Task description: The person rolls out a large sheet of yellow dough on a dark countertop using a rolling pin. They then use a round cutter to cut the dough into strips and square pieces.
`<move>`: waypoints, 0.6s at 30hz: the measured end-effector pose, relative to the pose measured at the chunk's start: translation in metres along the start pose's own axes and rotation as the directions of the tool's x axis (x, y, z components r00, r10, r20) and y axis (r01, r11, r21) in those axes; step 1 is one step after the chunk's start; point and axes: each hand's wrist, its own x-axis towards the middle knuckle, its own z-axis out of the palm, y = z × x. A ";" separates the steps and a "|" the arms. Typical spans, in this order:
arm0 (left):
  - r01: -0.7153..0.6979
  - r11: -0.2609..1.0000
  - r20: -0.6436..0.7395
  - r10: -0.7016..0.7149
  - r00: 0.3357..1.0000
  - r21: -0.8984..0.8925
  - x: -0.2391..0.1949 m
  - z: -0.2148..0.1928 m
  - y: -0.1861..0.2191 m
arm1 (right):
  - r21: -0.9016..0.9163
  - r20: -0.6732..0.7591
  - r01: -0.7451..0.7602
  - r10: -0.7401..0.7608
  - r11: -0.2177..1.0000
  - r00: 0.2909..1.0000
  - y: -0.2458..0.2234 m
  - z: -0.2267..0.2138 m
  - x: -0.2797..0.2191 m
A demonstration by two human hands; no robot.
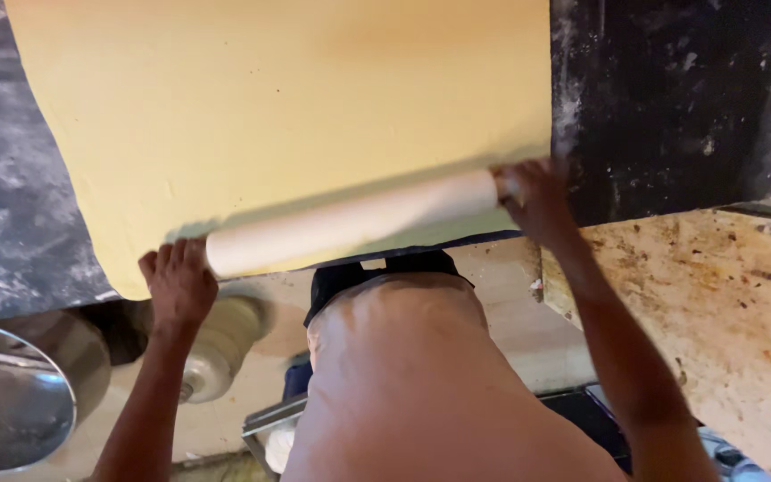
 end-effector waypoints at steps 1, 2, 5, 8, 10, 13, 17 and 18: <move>0.022 1.000 0.027 -0.022 0.999 -0.008 -0.015 0.001 0.005 | 0.002 -0.017 0.018 -0.018 1.000 1.000 -0.002 0.001 -0.013; 0.049 0.999 0.068 -0.049 0.996 -0.006 -0.025 0.001 0.009 | 0.005 -0.005 0.005 -0.005 1.000 1.000 -0.004 0.002 -0.023; 0.111 0.993 0.155 -0.104 0.982 -0.041 -0.056 -0.004 0.023 | 0.041 0.053 -0.021 0.019 0.999 0.998 -0.007 0.000 -0.049; 0.087 0.991 0.138 -0.072 0.988 -0.102 -0.057 -0.012 0.028 | 0.104 0.093 -0.048 0.038 0.993 0.995 -0.005 -0.008 -0.062; 0.084 0.995 0.120 -0.077 0.990 -0.057 -0.053 -0.011 0.036 | 0.119 0.095 -0.043 0.032 0.992 0.995 0.003 -0.016 -0.059; 0.093 0.992 0.065 -0.088 0.994 -0.082 -0.035 -0.005 0.045 | 0.046 0.043 -0.037 0.035 0.998 0.998 0.015 -0.018 -0.047; 0.091 0.996 -0.038 -0.091 0.995 0.005 0.026 0.009 0.043 | -0.020 -0.053 0.017 -0.018 1.000 0.998 0.036 -0.014 -0.007; 0.061 0.998 -0.114 -0.063 0.991 -0.025 0.039 0.009 0.038 | -0.031 -0.065 0.013 -0.015 0.999 0.998 0.039 -0.012 0.004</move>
